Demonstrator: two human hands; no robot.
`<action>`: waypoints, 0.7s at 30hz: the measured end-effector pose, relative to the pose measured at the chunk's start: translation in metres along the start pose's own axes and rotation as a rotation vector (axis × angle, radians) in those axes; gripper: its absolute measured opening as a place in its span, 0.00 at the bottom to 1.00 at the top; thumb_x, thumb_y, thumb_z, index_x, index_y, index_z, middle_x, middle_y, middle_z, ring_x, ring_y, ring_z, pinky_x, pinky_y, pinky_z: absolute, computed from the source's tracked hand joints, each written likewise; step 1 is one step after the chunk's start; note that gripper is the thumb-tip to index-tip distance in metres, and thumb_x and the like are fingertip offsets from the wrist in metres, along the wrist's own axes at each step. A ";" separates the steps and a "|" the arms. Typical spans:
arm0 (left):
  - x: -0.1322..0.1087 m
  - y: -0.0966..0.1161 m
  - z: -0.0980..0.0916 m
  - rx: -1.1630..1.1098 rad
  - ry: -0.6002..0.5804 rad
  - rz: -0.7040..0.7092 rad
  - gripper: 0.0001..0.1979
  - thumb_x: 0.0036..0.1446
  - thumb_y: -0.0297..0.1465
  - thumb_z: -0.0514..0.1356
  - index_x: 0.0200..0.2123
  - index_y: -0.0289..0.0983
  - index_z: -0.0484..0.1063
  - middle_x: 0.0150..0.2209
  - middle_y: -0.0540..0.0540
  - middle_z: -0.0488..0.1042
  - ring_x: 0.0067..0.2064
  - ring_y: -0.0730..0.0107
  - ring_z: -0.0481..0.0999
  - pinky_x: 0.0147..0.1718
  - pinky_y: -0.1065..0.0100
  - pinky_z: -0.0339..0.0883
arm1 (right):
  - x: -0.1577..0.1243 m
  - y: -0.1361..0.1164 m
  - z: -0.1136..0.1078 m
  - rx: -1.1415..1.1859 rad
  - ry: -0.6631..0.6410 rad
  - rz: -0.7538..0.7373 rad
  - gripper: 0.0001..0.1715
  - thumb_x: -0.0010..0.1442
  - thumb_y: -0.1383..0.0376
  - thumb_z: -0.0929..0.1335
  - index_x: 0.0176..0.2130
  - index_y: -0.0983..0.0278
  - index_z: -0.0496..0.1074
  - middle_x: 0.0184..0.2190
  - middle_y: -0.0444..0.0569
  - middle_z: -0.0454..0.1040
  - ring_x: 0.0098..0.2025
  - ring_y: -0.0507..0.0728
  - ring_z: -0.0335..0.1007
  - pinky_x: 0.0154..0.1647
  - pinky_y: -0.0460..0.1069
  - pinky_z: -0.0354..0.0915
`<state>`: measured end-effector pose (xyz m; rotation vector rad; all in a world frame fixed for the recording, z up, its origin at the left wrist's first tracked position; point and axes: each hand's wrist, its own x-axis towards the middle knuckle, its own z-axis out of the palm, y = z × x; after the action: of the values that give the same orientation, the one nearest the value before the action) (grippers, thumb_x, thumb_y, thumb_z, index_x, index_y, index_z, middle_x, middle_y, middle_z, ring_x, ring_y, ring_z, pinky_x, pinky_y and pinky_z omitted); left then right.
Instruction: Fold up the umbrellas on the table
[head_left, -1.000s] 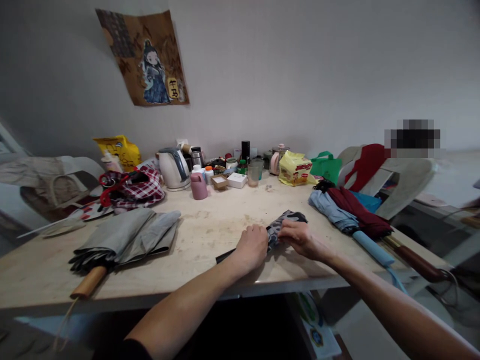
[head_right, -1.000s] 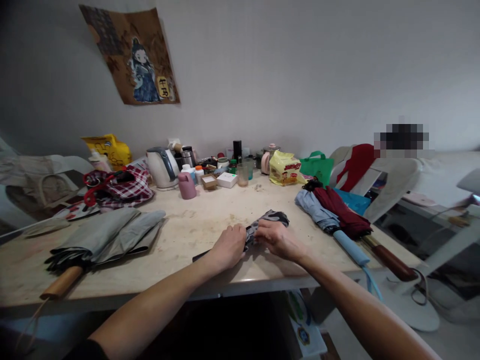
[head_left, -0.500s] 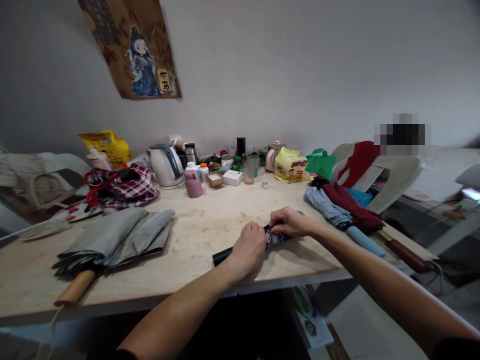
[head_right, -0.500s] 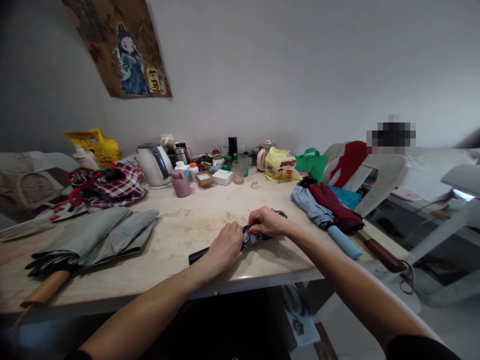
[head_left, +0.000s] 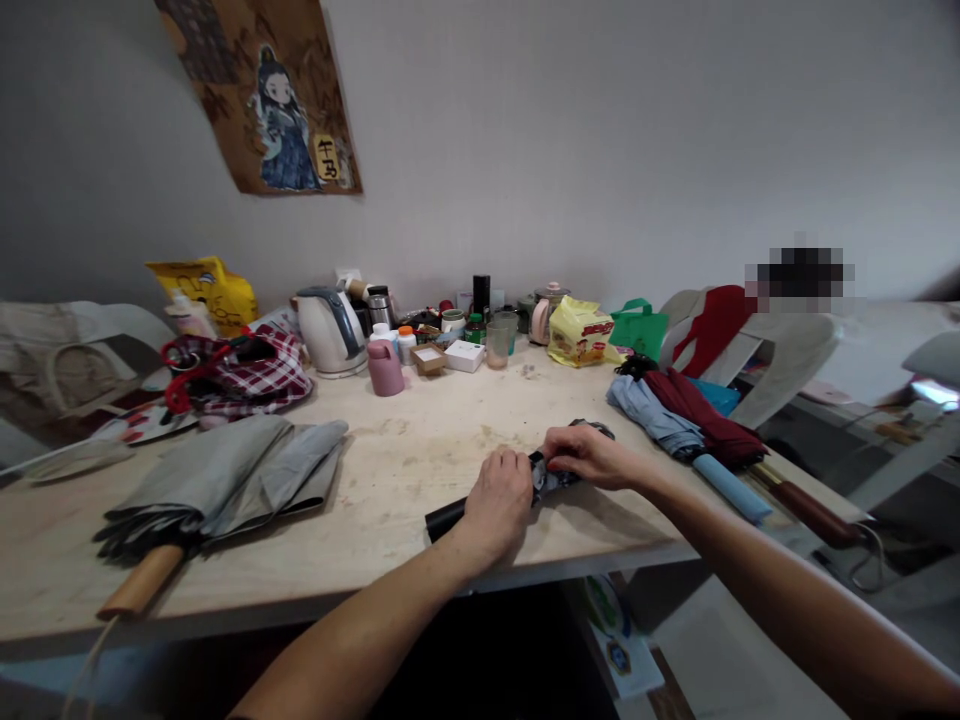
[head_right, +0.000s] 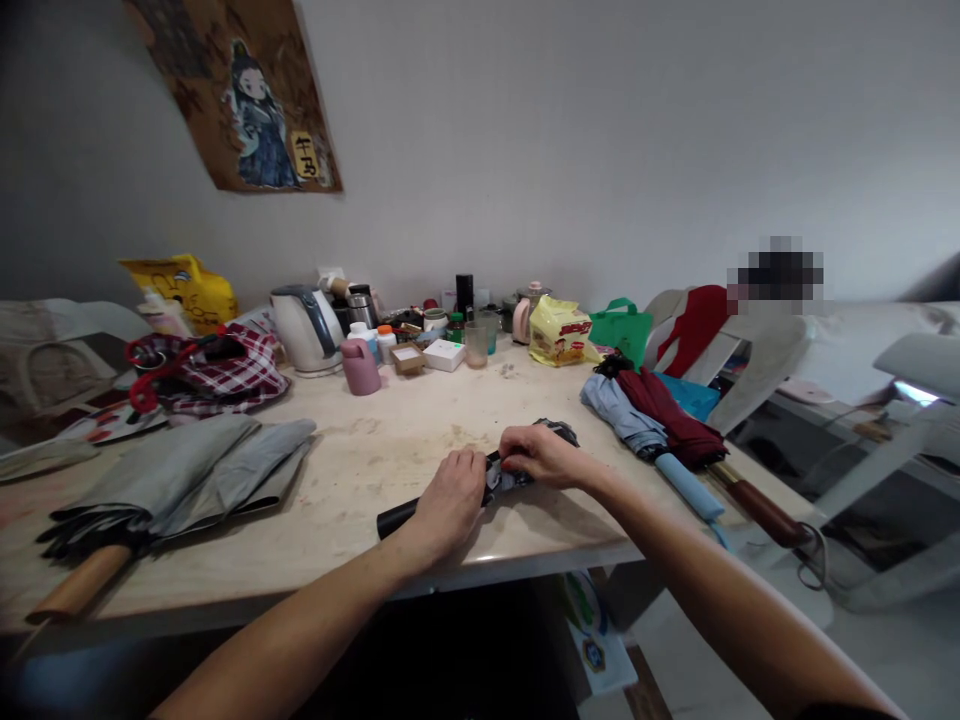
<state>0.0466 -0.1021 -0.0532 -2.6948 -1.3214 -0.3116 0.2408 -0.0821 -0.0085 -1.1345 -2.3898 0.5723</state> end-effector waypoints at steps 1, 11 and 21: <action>0.000 -0.001 0.000 -0.014 -0.016 -0.002 0.15 0.58 0.25 0.58 0.48 0.29 0.65 0.46 0.34 0.71 0.48 0.52 0.70 0.48 0.56 0.66 | -0.006 -0.001 0.003 0.019 0.043 -0.010 0.07 0.60 0.65 0.65 0.32 0.64 0.71 0.28 0.46 0.74 0.31 0.52 0.68 0.35 0.46 0.62; 0.018 -0.026 0.000 -0.085 -0.055 -0.053 0.21 0.53 0.30 0.65 0.48 0.26 0.66 0.45 0.33 0.72 0.46 0.52 0.73 0.45 0.58 0.67 | -0.066 -0.001 0.046 -0.148 0.174 -0.255 0.10 0.65 0.71 0.59 0.33 0.61 0.65 0.28 0.47 0.69 0.30 0.55 0.64 0.32 0.49 0.60; -0.007 0.001 0.010 0.235 0.302 0.140 0.16 0.64 0.24 0.47 0.51 0.27 0.68 0.42 0.34 0.72 0.42 0.55 0.70 0.41 0.56 0.65 | -0.013 -0.020 0.009 -0.030 0.251 -0.014 0.06 0.59 0.66 0.65 0.30 0.63 0.69 0.29 0.48 0.71 0.32 0.54 0.66 0.35 0.48 0.61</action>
<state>0.0448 -0.1064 -0.0651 -2.4131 -1.0107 -0.4908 0.2311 -0.1057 -0.0078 -1.1292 -2.1953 0.3668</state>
